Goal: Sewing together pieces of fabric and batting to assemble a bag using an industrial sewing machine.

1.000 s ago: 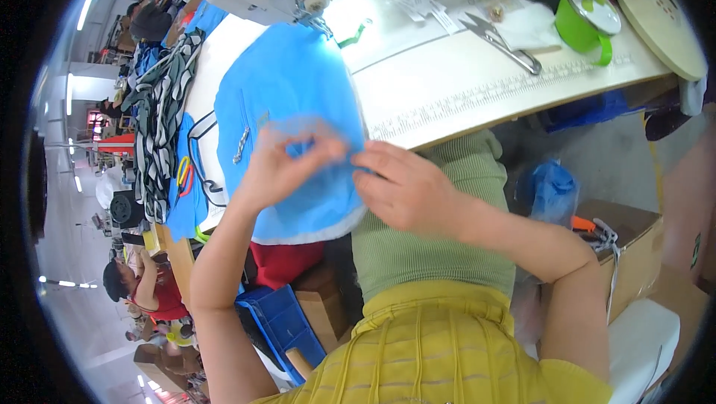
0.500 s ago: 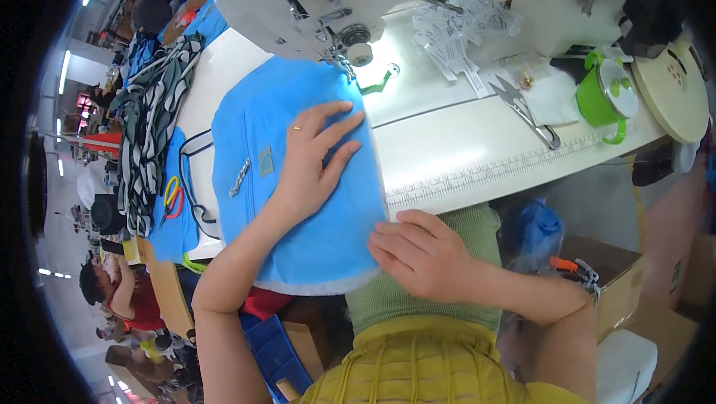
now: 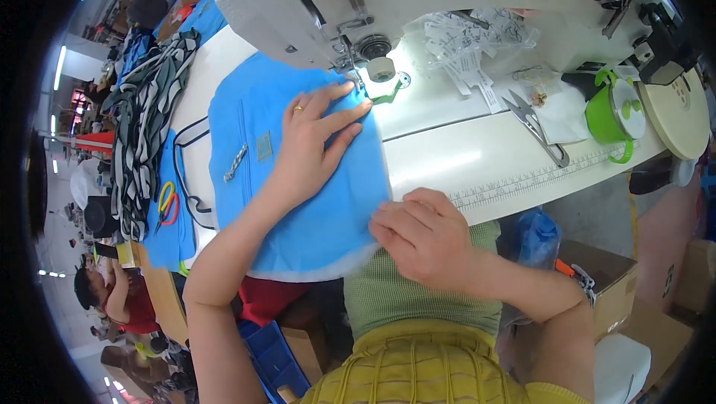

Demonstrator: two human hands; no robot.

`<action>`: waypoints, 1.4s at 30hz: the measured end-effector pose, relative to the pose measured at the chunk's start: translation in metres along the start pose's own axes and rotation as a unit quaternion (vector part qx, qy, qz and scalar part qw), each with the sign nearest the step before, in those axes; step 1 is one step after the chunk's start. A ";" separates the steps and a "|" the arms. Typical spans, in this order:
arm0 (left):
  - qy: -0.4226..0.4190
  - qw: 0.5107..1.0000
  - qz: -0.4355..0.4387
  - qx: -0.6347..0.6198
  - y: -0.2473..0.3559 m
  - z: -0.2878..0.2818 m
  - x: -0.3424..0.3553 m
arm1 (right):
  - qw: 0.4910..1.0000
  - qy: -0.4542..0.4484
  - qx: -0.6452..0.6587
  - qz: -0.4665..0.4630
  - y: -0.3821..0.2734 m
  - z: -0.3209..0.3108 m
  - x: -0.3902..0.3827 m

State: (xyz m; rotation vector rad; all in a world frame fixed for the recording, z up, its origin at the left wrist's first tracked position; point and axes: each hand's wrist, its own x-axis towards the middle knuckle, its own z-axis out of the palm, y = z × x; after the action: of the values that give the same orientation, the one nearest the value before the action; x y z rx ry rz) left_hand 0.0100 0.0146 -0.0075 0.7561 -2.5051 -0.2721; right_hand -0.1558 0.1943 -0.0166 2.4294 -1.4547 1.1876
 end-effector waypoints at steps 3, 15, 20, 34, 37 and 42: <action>0.001 1.000 0.005 0.019 -0.002 -0.005 0.004 | 1.000 -0.004 0.000 0.011 0.003 0.001 0.004; -0.053 0.999 0.002 -0.009 0.001 -0.015 0.002 | 0.997 -0.009 0.028 0.069 0.011 0.010 0.029; -0.071 0.997 0.009 -0.011 -0.002 -0.024 0.003 | 0.996 0.024 0.004 0.088 0.025 0.023 0.040; -0.326 0.920 -0.092 -0.196 0.022 -0.076 0.001 | 0.993 0.019 -0.098 0.058 0.024 0.025 0.045; -0.125 0.973 -0.023 -0.193 0.011 -0.050 0.005 | 0.994 -0.002 -0.090 0.067 0.022 0.025 0.041; -0.066 0.993 0.004 -0.100 0.002 -0.018 -0.002 | 0.993 0.017 -0.111 0.046 0.018 0.025 0.038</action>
State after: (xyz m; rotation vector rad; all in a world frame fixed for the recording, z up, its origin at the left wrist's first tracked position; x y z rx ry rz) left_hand 0.0198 0.0161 0.0082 0.6656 -2.5530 -0.5778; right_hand -0.1462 0.1464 -0.0149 2.2064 -1.6099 1.0157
